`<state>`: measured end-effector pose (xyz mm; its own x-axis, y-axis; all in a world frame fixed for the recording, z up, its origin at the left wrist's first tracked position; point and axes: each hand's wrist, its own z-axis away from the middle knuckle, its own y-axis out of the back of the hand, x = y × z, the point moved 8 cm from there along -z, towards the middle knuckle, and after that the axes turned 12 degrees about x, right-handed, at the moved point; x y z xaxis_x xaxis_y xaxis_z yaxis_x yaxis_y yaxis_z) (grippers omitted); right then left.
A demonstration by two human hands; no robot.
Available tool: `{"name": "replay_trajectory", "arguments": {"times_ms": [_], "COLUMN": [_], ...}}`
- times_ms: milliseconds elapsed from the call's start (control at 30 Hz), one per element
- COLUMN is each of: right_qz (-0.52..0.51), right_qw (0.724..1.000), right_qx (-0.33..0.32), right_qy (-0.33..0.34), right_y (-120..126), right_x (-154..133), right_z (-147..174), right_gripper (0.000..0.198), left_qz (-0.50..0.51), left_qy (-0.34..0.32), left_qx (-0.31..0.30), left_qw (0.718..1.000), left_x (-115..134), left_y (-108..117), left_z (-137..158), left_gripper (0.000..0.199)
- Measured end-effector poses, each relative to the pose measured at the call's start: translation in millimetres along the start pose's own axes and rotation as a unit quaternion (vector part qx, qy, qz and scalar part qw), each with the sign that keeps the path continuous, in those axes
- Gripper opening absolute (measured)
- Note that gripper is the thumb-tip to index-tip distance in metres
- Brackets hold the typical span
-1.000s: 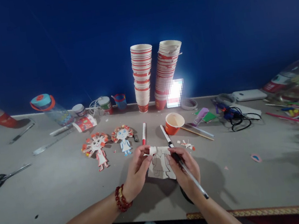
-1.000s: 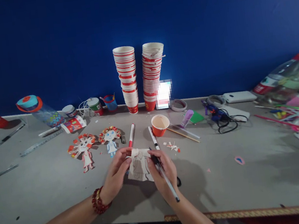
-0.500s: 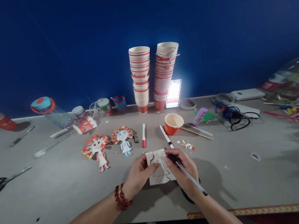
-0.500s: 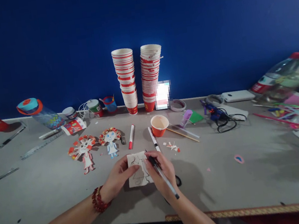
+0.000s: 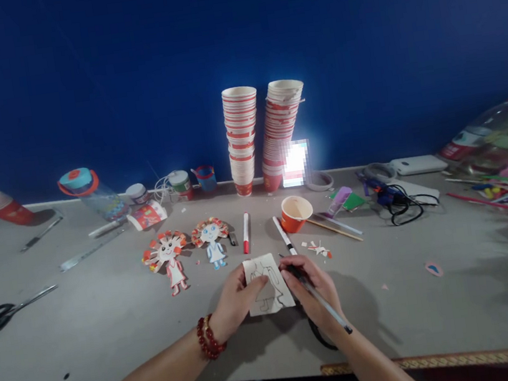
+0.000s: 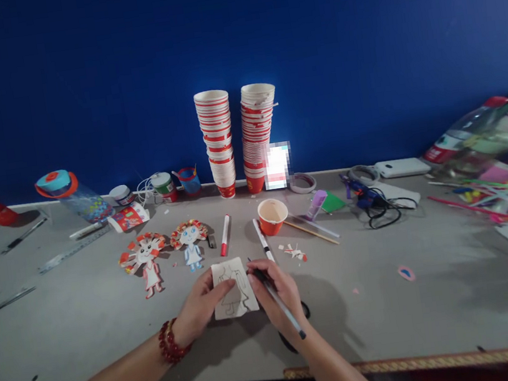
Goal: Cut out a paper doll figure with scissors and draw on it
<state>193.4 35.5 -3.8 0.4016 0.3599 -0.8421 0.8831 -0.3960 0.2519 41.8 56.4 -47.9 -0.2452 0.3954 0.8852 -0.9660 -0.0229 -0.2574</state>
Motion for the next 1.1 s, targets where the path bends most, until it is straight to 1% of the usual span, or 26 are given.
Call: {"name": "replay_trajectory", "arguments": {"times_ms": [33,67,133,200,300,367,467,533,567,600,633,700,733,800,867,900,1033,1100], "right_qz": [0.017,0.048,0.121,0.190,0.276,0.318,0.353,0.365,0.371,0.374,0.367,0.347,0.338,0.349,0.369,0.378,0.410,0.413], "right_qw": [1.000,0.998,0.982,0.951,0.901,0.861,0.819,0.808,0.810,0.817,0.829,0.857,0.860,0.852,0.854,0.854,0.855,0.865], "right_qx": [-0.009,-0.036,-0.089,-0.155,-0.225,-0.270,-0.306,-0.308,-0.299,-0.285,-0.277,-0.279,-0.304,-0.343,-0.332,-0.329,-0.306,-0.284], "right_qy": [0.015,0.036,0.113,0.186,0.249,0.291,0.332,0.346,0.343,0.334,0.319,0.258,0.232,0.185,0.153,0.140,0.089,0.028], "right_y": [3,4,10,16,28,30,26,23,22,23,24,29,30,34,40,42,42,46], "right_x": [0,-1,-4,-3,11,21,29,26,21,15,8,-1,-3,1,4,7,12,18], "right_z": [-3,-6,-11,-11,-9,-7,-11,-16,-19,-21,-20,-12,-3,18,30,34,32,25], "right_gripper": [0.014,0.016,0.017,0.022,0.031,0.039,0.051,0.059,0.060,0.058,0.049,0.019,0.012,0.009,0.017,0.017,0.007,0.003], "left_qz": [0.006,0.009,0.003,-0.010,-0.007,0.004,0.006,0.006,0.004,0.002,-0.002,-0.009,-0.010,-0.004,0.010,0.019,0.043,0.042], "left_qy": [-0.002,-0.007,-0.018,-0.022,-0.025,-0.030,-0.028,-0.023,-0.024,-0.029,-0.036,-0.052,-0.058,-0.064,-0.064,-0.062,-0.047,-0.046], "left_qx": [0.003,0.006,0.009,0.004,-0.017,-0.025,-0.025,-0.025,-0.024,-0.021,-0.019,-0.016,-0.018,-0.022,-0.027,-0.029,-0.031,-0.025], "left_qw": [1.000,1.000,1.000,1.000,1.000,0.999,0.999,0.999,0.999,0.999,0.999,0.998,0.998,0.998,0.998,0.997,0.997,0.998], "left_x": [1,2,5,6,7,7,4,2,2,3,4,6,7,8,7,6,3,4], "left_y": [1,1,3,4,2,1,1,1,1,2,3,5,5,6,6,6,4,5], "left_z": [0,0,-1,0,2,2,1,0,-1,-1,-2,-2,-3,-3,-3,-2,-2,-2], "left_gripper": [0.041,0.040,0.039,0.038,0.036,0.037,0.041,0.043,0.043,0.041,0.038,0.033,0.030,0.027,0.026,0.027,0.032,0.032]}}
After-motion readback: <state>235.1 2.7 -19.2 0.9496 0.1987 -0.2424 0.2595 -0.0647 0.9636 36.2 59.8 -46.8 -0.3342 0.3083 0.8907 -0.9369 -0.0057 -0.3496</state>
